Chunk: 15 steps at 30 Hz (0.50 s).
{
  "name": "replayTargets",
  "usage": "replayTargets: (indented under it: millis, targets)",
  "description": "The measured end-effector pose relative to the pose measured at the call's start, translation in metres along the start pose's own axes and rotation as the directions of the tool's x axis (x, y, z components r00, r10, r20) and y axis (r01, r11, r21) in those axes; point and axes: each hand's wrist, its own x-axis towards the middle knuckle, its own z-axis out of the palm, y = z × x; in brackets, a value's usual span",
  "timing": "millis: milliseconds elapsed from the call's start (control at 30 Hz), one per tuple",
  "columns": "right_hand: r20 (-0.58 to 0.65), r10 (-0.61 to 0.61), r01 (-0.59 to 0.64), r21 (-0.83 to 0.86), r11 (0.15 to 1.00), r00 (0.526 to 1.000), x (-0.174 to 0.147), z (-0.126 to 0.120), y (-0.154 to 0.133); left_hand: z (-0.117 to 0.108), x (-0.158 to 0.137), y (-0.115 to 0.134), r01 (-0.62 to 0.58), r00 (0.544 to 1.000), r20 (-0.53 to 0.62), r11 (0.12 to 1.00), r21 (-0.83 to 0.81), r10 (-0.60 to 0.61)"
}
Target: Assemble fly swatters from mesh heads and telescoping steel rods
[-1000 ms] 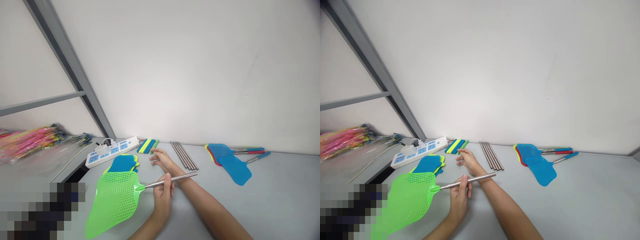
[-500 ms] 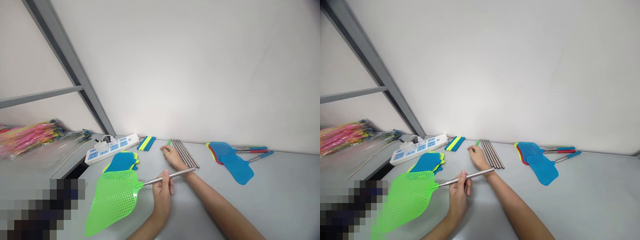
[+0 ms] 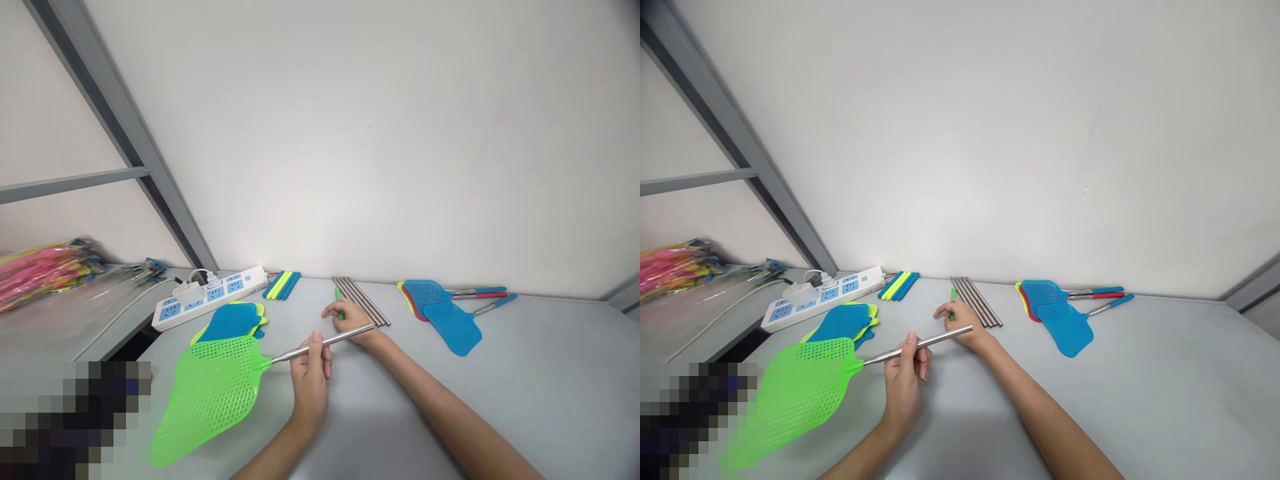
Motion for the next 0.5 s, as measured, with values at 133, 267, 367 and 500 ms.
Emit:
replayTargets:
  millis: [133,267,367,500]
  targets:
    - [-0.026,-0.034,0.034,-0.012,0.999,0.999,-0.002,-0.006,0.005,0.001,-0.002,0.002,0.021,1.0,0.018,1.0,0.013,-0.021]
    - [-0.07,-0.027,0.029,0.027,0.999,0.997,-0.003,-0.017,0.015,0.001,-0.003,0.004,0.025,0.999,0.032,0.999,0.025,-0.026]
    - [-0.08,-0.008,0.015,0.09,0.996,0.997,-0.006,-0.027,0.015,0.001,-0.003,0.005,0.03,0.999,0.037,0.999,0.026,-0.031]
    - [-0.087,0.052,-0.031,0.227,0.973,0.995,-0.016,-0.039,0.005,0.002,-0.004,0.006,0.038,0.998,0.041,0.999,0.019,-0.039]
